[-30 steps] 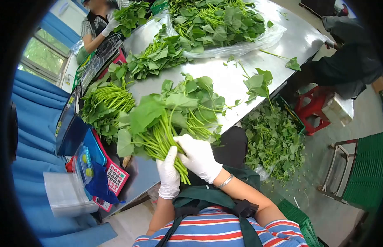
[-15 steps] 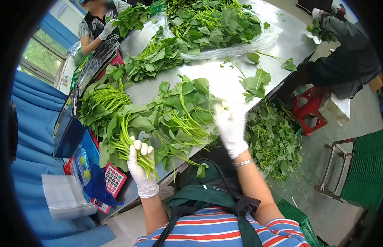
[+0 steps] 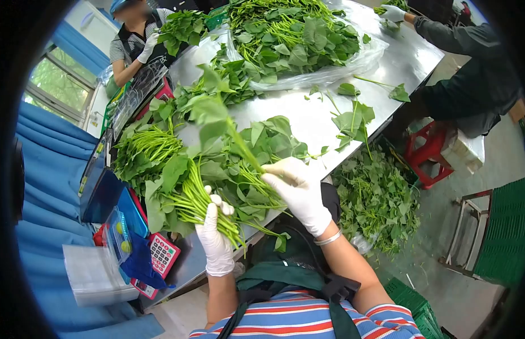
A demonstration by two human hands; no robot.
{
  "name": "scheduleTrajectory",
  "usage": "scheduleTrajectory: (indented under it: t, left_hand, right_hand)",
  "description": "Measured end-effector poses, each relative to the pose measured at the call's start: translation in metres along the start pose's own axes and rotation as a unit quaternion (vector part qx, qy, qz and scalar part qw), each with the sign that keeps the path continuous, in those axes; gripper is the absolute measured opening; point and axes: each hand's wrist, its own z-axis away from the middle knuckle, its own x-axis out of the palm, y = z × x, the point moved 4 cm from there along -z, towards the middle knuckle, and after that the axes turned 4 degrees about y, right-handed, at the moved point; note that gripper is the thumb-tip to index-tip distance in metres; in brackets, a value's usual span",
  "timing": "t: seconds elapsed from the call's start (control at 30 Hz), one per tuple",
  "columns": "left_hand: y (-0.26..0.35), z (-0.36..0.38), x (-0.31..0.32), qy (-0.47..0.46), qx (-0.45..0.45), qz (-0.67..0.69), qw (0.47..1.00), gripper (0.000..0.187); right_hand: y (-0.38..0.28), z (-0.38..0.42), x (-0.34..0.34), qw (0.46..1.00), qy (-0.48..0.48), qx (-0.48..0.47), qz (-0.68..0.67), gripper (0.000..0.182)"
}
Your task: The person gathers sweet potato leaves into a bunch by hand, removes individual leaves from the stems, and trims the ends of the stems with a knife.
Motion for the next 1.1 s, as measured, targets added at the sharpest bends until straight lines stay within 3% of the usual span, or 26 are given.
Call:
scheduleTrajectory:
  t: [0.07, 0.17, 0.4, 0.63, 0.73, 0.8, 0.83, 1.0, 1.1]
  left_hand:
    - [-0.003, -0.001, 0.006, -0.006, 0.0, -0.004, 1.0, 0.039]
    - [0.0, 0.001, 0.017, -0.008, -0.002, -0.014, 1.0, 0.038]
    - [-0.005, 0.001, 0.009, 0.023, 0.002, -0.052, 0.998, 0.036]
    - [-0.002, 0.003, 0.007, 0.03, -0.012, -0.047, 0.998, 0.034]
    - [0.0, 0.002, 0.008, 0.021, -0.005, -0.061, 0.998, 0.032]
    - [0.0, 0.004, 0.011, 0.016, -0.002, -0.065, 0.998, 0.03]
    - [-0.002, 0.006, 0.012, 0.013, -0.007, -0.09, 0.996, 0.028]
    - [-0.013, 0.012, 0.01, -0.007, -0.014, -0.159, 0.987, 0.021]
    - [-0.008, 0.007, 0.007, -0.003, -0.007, -0.159, 0.987, 0.024]
  right_hand:
    - [-0.008, 0.006, 0.004, 1.0, -0.005, -0.022, -0.001, 0.014]
    - [-0.016, 0.016, 0.021, 0.982, -0.072, -0.156, 0.074, 0.018]
    - [-0.016, 0.027, 0.029, 0.953, -0.093, -0.253, 0.141, 0.021]
    - [-0.015, 0.029, 0.029, 0.946, -0.136, -0.249, 0.156, 0.02]
    - [-0.013, 0.029, 0.029, 0.963, -0.171, -0.185, 0.093, 0.023]
    - [-0.01, 0.026, 0.03, 0.986, -0.145, 0.046, -0.074, 0.026]
    - [-0.002, 0.027, 0.033, 0.978, -0.148, 0.093, -0.11, 0.028]
    - [0.001, 0.026, 0.035, 0.979, -0.145, 0.117, -0.076, 0.021]
    - [0.01, 0.023, 0.016, 0.982, 0.015, 0.128, -0.137, 0.012]
